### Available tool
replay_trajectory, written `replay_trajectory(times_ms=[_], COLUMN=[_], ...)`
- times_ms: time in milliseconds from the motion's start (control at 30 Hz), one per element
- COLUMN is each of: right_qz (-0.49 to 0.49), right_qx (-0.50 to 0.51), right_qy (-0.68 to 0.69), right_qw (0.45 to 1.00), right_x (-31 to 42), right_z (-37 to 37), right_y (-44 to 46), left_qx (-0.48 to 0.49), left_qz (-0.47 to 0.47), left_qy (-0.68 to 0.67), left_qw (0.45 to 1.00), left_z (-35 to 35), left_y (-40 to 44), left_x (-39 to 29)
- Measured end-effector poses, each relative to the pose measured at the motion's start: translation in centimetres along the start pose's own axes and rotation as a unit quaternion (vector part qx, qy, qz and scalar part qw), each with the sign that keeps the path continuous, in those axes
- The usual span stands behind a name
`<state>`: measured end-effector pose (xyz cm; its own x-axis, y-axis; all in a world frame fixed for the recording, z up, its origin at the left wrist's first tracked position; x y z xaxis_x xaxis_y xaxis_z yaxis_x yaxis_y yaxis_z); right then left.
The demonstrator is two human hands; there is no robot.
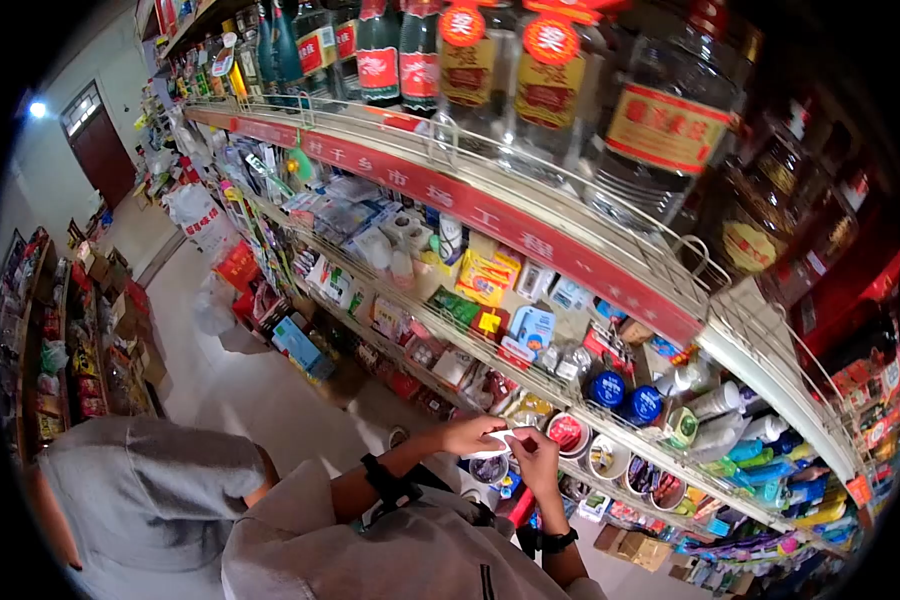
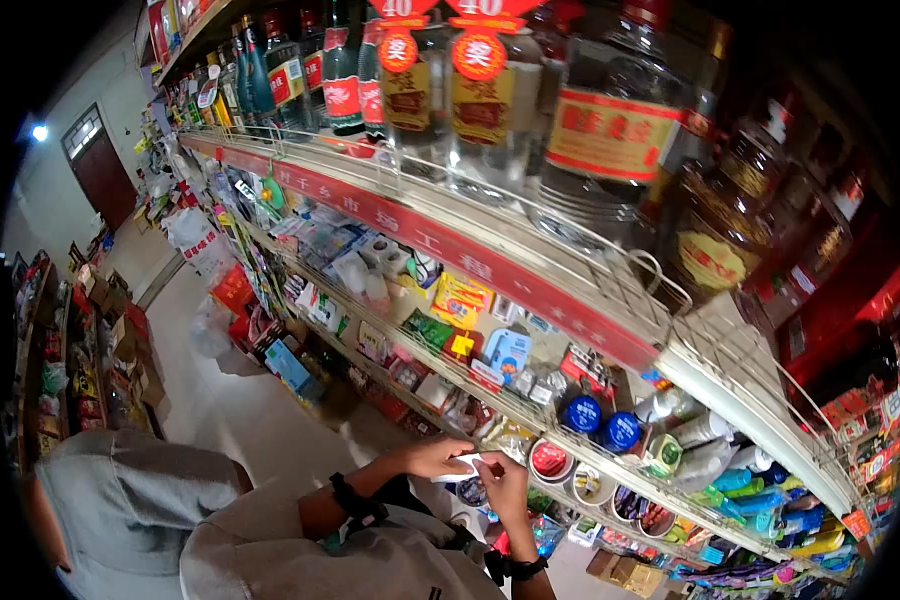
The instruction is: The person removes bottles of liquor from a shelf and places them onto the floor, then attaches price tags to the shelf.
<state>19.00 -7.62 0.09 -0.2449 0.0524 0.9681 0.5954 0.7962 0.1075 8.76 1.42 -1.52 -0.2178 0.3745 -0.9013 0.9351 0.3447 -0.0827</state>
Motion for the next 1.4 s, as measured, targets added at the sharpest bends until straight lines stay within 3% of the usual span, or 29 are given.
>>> replay_trajectory(times_ms=[133,167,233,300,367,500,533,567,633,700,767,800,833,900,933,967,1033,1100,1200,1400], right_qz=[-0.024,-0.049,-0.031,-0.03,-0.033,0.009,0.024,0.029,0.01,0.007,-0.027,-0.059,-0.057,-0.068,-0.064,-0.071,-0.175,-0.139,-0.219,-0.358], right_qx=[-0.01,-0.023,-0.032,-0.032,-0.036,-0.04,-0.034,-0.042,-0.038,-0.042,-0.023,-0.03,-0.03,-0.006,0.004,0.021,0.016,0.034,0.021,-0.018], right_qy=[-0.064,-0.054,-0.061,-0.041,-0.044,0.012,0.018,0.017,-0.016,-0.016,-0.071,-0.07,-0.072,-0.131,-0.123,-0.118,-0.143,-0.15,-0.169,-0.214], right_qw=[0.998,0.997,0.997,0.998,0.998,0.999,0.999,0.999,0.999,0.999,0.997,0.995,0.995,0.989,0.99,0.99,0.974,0.978,0.961,0.908], right_x=[2.5,3.2,3.1,4.0,4.5,5.5,5.7,5.7,6.0,6.7,9.1,9.6,10.4,13.7,14.9,17.1,19.9,22.6,27.6,37.3], right_z=[1.7,6.2,8.3,12.7,15.7,21.2,22.2,22.8,23.8,24.1,24.1,23.7,23.2,22.9,22.8,22.8,23.0,23.2,24.5,29.0], right_y=[2.0,3.8,5.3,7.2,8.6,10.0,9.9,10.0,10.6,10.5,10.9,10.8,10.9,11.2,11.1,11.1,11.2,11.3,11.8,13.5], left_qx=[-0.057,-0.076,-0.039,0.005,0.019,-0.011,0.057,0.066,0.044,0.023,0.051,0.087,0.089,0.098,0.045,0.044,0.002,0.031,0.009,0.076], left_qz=[0.069,0.088,0.108,0.076,0.067,0.121,0.068,0.069,0.03,0.074,0.06,-0.01,-0.01,0.017,0.085,0.082,0.041,0.047,0.071,0.075], left_qy=[-0.07,-0.051,-0.038,0.032,-0.011,0.0,0.021,0.02,-0.016,-0.001,-0.063,-0.162,-0.165,-0.059,-0.047,-0.044,0.02,0.008,0.012,0.014], left_qw=[0.993,0.992,0.993,0.997,0.998,0.993,0.996,0.995,0.998,0.997,0.995,0.983,0.982,0.993,0.994,0.995,0.999,0.998,0.997,0.994], left_z=[-3.1,-8.3,-10.7,-14.6,-16.9,-24.7,-24.9,-25.8,-28.4,-29.0,-28.8,-28.8,-29.3,-30.2,-30.2,-30.7,-32.9,-34.0,-37.1,-43.3], left_y=[0.7,-0.4,0.7,1.4,1.2,-0.8,-1.1,-1.8,-2.8,-3.7,-4.1,-5.1,-5.5,-6.2,-6.3,-7.0,-8.5,-9.6,-10.2,-11.7], left_x=[-0.7,0.3,2.2,6.1,9.1,8.7,9.7,9.6,9.2,10.8,12.3,11.0,9.6,8.0,8.8,7.8,4.8,4.2,3.9,5.2])
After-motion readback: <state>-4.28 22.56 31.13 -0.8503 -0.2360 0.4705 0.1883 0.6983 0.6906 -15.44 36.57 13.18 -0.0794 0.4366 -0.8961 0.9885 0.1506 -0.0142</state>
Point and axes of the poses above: each hand's wrist, its own y-axis towards the middle knuckle, its own z-axis out of the palm, x = y × z, the point moved 9 cm from there along y, towards the middle knuckle, and after that the axes turned 12 degrees about -x, right-handed, at the moved point
